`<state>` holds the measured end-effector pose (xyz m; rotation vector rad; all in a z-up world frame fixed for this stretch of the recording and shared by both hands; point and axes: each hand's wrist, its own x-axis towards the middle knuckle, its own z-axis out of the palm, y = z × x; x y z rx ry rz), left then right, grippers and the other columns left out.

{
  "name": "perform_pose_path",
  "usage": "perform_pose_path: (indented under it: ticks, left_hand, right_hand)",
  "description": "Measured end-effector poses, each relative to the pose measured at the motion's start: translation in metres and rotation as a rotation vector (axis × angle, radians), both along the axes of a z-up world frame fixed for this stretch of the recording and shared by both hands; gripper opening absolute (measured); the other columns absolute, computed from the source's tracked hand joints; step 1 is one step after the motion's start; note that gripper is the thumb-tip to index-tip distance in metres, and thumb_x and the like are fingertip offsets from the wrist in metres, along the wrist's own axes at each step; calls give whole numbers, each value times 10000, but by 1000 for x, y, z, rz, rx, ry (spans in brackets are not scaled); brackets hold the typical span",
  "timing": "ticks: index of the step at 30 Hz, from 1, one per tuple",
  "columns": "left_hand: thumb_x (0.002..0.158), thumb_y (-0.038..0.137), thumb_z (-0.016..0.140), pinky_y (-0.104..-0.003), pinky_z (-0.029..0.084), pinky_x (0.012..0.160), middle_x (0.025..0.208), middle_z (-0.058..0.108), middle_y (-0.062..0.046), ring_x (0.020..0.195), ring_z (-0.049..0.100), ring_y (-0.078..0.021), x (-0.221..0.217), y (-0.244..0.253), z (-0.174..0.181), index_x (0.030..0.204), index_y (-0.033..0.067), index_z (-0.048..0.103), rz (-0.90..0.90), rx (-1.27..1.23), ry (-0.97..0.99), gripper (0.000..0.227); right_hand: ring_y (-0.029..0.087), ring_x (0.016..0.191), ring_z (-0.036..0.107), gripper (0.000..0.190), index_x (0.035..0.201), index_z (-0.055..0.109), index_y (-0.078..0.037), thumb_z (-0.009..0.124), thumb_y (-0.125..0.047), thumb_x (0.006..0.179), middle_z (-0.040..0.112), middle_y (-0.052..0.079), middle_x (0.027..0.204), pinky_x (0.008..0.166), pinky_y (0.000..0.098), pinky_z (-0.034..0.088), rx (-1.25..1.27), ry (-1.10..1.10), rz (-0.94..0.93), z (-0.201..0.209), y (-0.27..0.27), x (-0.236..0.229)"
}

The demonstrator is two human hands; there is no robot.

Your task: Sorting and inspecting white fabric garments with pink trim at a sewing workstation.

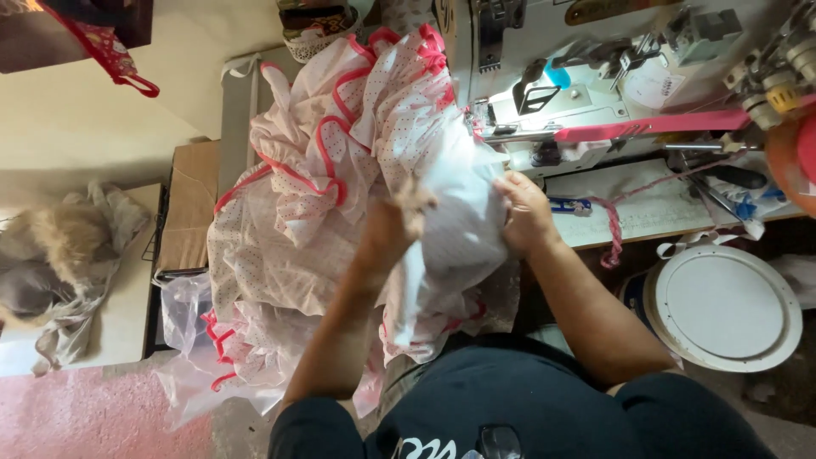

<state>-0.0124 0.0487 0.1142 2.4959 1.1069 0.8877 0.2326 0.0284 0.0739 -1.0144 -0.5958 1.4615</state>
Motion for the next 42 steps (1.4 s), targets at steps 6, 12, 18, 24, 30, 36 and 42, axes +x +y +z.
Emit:
perform_pose_path:
  ticks: [6,12,18,24,30,36,42]
  left_hand:
    - [981,229,633,-455,536,941,1300,624,-221,1148,654,-391,48,2,64,1085,153,769,151,327,-57,188]
    - [975,385,568,-497,475,1049,1290,661,-166,1238,633,-364,51,24,9,1280,323,717,189,433,104,345]
    - [979,380,544,-460,470,1071,1281,671,-170,1244,631,-340,59,36,7,1238,296,737,286,434,95,334]
    - [941,421,590,-461,456,1089,1369,622,-159,1296,589,-330,67,58,-2,1313,288,696,352,206,152,409]
    - [922,472,620,-421,495,1035,1343,627,-75,1237,622,-261,70,87,-1,1325,343,666,447,123,202,425]
    - [861,424,685,-455,565,942,1256,682,-116,1117,703,-309,54,101,0,1254,300,706,383,245,125,413]
    - [910,151,546,-454,554,903,1109,728,-161,1011,713,-343,66,27,-3,1124,149,759,84,439,-8,302]
  right_hand:
    - [224,664,711,119,1013,627,-73,686,-134,930,670,77,812,541,345,575,29,89,-47,-15,14,-45]
    - [163,649,691,110,919,638,-69,669,-169,954,670,53,745,577,290,565,89,29,-66,-41,22,-34]
    - [248,827,749,146,1002,619,-78,638,-222,1008,712,105,896,759,400,618,47,25,-113,-21,12,-48]
    - [341,922,719,373,1028,658,-18,606,-387,1034,668,203,934,738,506,575,55,-57,-79,-28,2,-55]
    - [368,766,767,600,1139,705,-7,628,-574,959,725,233,860,691,485,608,-232,199,165,-88,3,-41]
    - [169,855,698,139,1084,652,-40,690,-104,966,674,41,922,697,333,571,290,-68,-29,31,-7,-50]
    - [124,703,660,102,1059,628,-61,636,-150,1009,624,1,816,576,262,552,206,-103,-28,-29,4,-43]
